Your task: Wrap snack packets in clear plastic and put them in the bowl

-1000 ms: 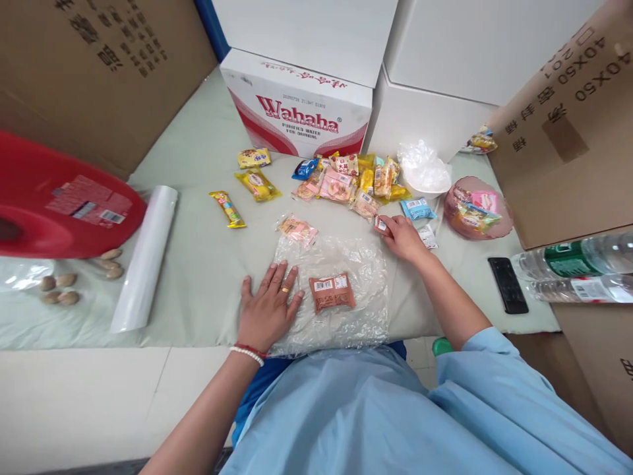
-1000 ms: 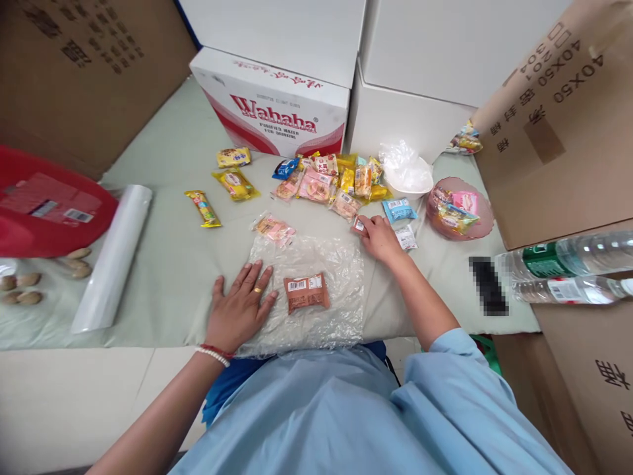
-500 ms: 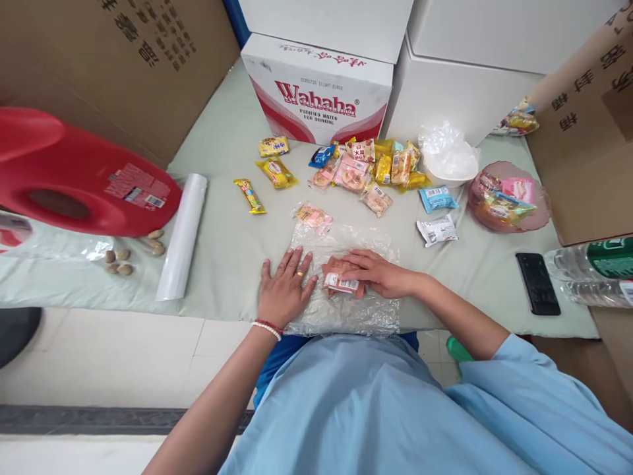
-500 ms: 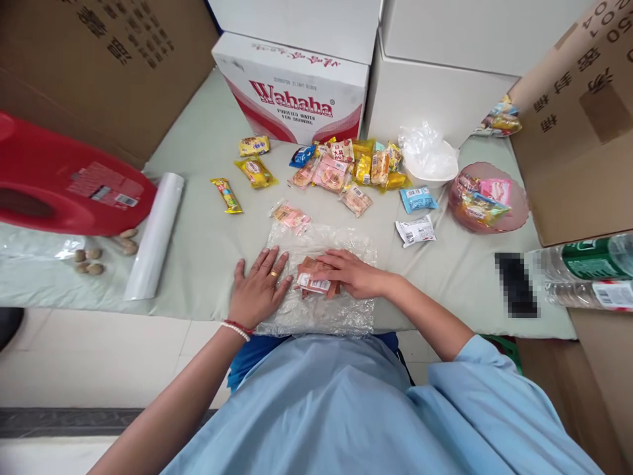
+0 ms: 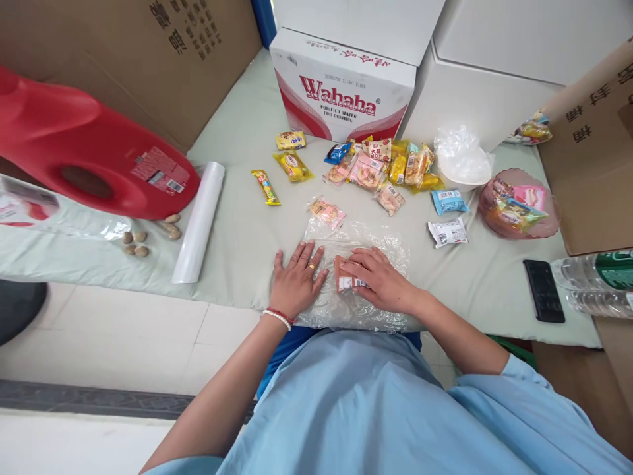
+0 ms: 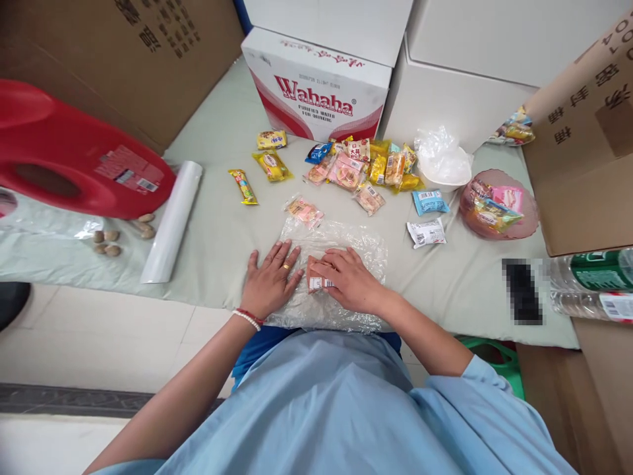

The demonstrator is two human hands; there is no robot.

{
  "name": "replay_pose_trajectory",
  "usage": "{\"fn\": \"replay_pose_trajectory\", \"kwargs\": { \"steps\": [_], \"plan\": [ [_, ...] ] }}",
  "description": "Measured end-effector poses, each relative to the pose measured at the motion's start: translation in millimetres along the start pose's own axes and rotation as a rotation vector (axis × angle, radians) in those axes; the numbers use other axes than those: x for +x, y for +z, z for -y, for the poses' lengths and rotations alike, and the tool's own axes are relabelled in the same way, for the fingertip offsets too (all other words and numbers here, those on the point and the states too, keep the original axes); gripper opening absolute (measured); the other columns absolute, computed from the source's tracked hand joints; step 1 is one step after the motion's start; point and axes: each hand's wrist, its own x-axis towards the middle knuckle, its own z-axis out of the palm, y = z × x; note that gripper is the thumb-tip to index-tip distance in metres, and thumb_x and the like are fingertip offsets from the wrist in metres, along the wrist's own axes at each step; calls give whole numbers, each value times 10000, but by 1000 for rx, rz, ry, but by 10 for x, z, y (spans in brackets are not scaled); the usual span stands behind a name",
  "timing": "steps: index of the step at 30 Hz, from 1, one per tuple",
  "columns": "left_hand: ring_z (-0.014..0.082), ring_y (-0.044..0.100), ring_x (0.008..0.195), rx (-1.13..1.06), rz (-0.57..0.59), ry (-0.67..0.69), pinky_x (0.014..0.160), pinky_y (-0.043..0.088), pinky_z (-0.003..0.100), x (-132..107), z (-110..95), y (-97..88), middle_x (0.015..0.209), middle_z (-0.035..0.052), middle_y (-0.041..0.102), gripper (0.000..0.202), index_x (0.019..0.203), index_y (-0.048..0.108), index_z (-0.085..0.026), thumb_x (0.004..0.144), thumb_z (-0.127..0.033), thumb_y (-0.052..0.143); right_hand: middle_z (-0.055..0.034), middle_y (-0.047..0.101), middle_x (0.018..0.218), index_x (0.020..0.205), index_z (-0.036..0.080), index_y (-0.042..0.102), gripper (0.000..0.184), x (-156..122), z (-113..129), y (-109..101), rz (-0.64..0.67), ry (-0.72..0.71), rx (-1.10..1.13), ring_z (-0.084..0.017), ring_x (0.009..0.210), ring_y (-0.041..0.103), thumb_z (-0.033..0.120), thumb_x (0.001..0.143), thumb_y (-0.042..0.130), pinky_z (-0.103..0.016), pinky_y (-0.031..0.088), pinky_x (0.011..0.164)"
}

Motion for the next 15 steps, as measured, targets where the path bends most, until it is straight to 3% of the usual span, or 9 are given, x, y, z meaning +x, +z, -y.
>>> {"fn": "replay_pose_trajectory", "kwargs": {
  "steps": [2, 6, 9, 15],
  "plan": [
    [328, 346, 1596, -6, -5, -3, 1289, 85, 718, 0, 4, 1, 1728, 117, 329, 600, 1640, 404, -250, 1092, -486, 336, -130, 537, 1541, 1561, 286, 493, 557, -29, -83, -22, 49, -18, -23, -323, 1562, 338, 210, 1016, 579, -685, 183, 1282],
    [318, 346, 1596, -13, -17, 5, 1293, 66, 712, -10, 12, 17, 1727, 116, 333, 591, 1640, 403, -254, 1097, -475, 332, -158, 477, 1594, 1606, 275, 431, 563, -58, -166, -12, 96, 29, -10, -313, 1545, 362, 284, 1055, 546, -680, 215, 1269],
    [315, 342, 1599, -17, -28, -1, 1291, 53, 719, -30, 7, 35, 1725, 120, 338, 581, 1640, 403, -263, 1099, -464, 328, -177, 493, 1568, 1620, 266, 413, 640, -36, -117, 0, 103, 75, -54, -334, 1490, 416, 307, 1017, 623, -678, 226, 1258],
    [324, 345, 1598, -22, -29, -28, 1266, 38, 767, -51, -11, 48, 1724, 127, 335, 571, 1633, 411, -264, 1106, -456, 306, -159, 608, 1349, 1564, 243, 506, 693, 19, -8, -56, 60, 104, -139, -325, 1231, 545, 144, 899, 675, -515, 421, 1107]
  ]
}}
